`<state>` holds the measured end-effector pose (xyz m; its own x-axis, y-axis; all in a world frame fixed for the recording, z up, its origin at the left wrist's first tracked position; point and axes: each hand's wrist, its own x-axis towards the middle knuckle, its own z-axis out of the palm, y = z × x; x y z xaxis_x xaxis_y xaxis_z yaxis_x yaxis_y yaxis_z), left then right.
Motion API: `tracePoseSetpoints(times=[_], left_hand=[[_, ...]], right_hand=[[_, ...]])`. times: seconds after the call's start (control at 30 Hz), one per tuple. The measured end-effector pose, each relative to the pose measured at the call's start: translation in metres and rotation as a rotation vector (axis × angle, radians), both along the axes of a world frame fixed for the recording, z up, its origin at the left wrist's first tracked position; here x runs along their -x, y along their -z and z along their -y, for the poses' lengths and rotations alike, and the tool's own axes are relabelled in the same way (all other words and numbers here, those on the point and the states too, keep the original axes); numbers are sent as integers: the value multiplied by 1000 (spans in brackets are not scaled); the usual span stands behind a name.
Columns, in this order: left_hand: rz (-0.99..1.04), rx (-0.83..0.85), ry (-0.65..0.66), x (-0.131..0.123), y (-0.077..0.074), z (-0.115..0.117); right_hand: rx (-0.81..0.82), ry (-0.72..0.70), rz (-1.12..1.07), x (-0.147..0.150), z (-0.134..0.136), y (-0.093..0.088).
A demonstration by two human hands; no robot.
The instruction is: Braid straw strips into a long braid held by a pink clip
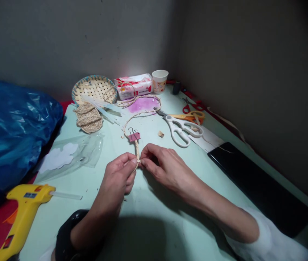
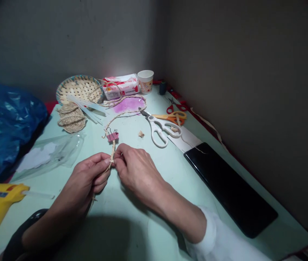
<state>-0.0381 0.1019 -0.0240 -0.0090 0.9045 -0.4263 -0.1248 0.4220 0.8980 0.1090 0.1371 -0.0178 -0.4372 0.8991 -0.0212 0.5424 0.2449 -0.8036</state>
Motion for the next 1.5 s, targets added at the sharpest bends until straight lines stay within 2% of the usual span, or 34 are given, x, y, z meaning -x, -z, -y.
tracePoseSetpoints(times=[0.23,0.5,0.57,0.7,1.0,1.2,1.37,1.5], left_hand=[[13,60,51,3,-6,-3],[271,188,91,13,-14,-10],[283,193,92,13,-14,-10],[229,165,78,9,-14,-8],[150,119,79,9,-13,-5],[153,95,87,9,-12,-4],[137,85,83,7,-11,-4],[79,62,73,2,-11,-1]], right_hand=[[-86,-58,39,0,1,-1],[-471,-105,302,6,6,2],[-514,-100,334,6,7,4],[-497,-89,341,7,7,6],[-278,-161,173,3,2,3],[-257,-189,92,0,-2,1],[-260,-137,71,1,-2,1],[-274,-24,14,5,4,6]])
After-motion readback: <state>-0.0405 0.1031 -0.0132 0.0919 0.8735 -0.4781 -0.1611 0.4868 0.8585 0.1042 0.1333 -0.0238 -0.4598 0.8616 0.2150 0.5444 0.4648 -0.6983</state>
